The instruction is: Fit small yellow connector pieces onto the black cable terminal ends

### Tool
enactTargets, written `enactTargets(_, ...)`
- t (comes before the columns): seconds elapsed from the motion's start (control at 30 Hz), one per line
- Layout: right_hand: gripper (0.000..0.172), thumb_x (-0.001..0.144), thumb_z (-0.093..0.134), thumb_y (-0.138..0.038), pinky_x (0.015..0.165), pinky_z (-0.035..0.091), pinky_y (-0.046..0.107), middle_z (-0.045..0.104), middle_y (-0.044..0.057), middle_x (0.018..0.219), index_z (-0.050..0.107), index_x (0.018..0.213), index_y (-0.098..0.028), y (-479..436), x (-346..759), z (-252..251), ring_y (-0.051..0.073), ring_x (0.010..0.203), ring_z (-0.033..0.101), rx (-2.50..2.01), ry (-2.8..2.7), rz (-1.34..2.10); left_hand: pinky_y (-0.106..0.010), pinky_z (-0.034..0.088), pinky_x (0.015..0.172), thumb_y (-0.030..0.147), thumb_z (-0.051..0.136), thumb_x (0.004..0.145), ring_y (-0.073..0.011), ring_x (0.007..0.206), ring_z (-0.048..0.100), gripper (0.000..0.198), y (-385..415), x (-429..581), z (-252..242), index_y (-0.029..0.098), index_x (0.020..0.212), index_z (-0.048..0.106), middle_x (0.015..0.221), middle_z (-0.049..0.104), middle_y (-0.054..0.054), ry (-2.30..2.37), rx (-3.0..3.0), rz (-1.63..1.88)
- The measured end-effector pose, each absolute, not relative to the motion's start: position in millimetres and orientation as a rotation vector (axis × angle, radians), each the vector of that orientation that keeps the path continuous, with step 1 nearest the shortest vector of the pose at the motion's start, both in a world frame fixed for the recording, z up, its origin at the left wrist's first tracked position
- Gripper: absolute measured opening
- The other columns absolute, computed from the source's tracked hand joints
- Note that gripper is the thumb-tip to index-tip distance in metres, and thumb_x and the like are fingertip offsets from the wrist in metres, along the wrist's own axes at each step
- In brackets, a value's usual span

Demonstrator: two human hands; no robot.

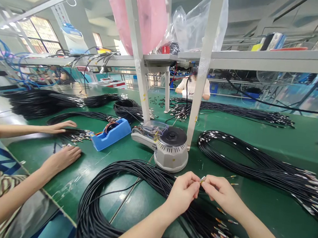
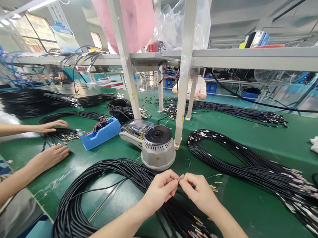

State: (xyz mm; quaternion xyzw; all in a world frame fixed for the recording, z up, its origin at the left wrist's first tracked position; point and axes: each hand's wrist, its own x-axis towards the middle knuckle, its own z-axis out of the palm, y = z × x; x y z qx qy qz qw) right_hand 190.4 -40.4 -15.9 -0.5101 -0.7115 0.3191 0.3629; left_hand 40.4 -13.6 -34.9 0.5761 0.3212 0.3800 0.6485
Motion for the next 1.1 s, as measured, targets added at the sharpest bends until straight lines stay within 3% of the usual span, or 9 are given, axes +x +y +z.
enactTargets(0.8,0.034,0.088,0.039,-0.033,0.047,0.028,0.024,0.041,-0.005,0.049,0.041,0.057,-0.019,-41.7,193.0,-14.6,0.013,0.046,0.038,-1.316,-1.906,0.814,-0.021,0.029,0.048,0.019,0.044,0.078,-0.0082,0.049,0.037,0.012,-20.3,37.7,-33.6,0.014,0.073,0.052,0.052,0.042,0.004,0.804,1.571,0.928)
enactTargets(1.0,0.032,0.087,0.043,-0.033,0.045,0.028,0.023,0.039,-0.005,0.048,0.04,0.058,-0.019,-43.0,189.8,-12.5,0.012,0.045,0.036,-1.301,-1.9,0.854,-0.02,0.024,0.046,0.028,0.054,0.076,-0.0068,0.049,0.03,0.017,-20.3,38.6,-33.5,0.016,0.068,0.045,0.053,0.035,0.006,0.749,1.536,0.934)
enactTargets(1.1,0.03,0.087,0.044,-0.033,0.045,0.029,0.022,0.04,-0.005,0.05,0.044,0.06,-0.019,-41.0,186.4,-12.6,0.012,0.045,0.038,-1.289,-1.905,0.876,-0.02,0.026,0.048,0.031,0.049,0.08,-0.0068,0.05,0.031,0.023,-21.5,38.7,-35.2,0.016,0.065,0.042,0.053,0.036,0.005,0.781,1.53,0.999)
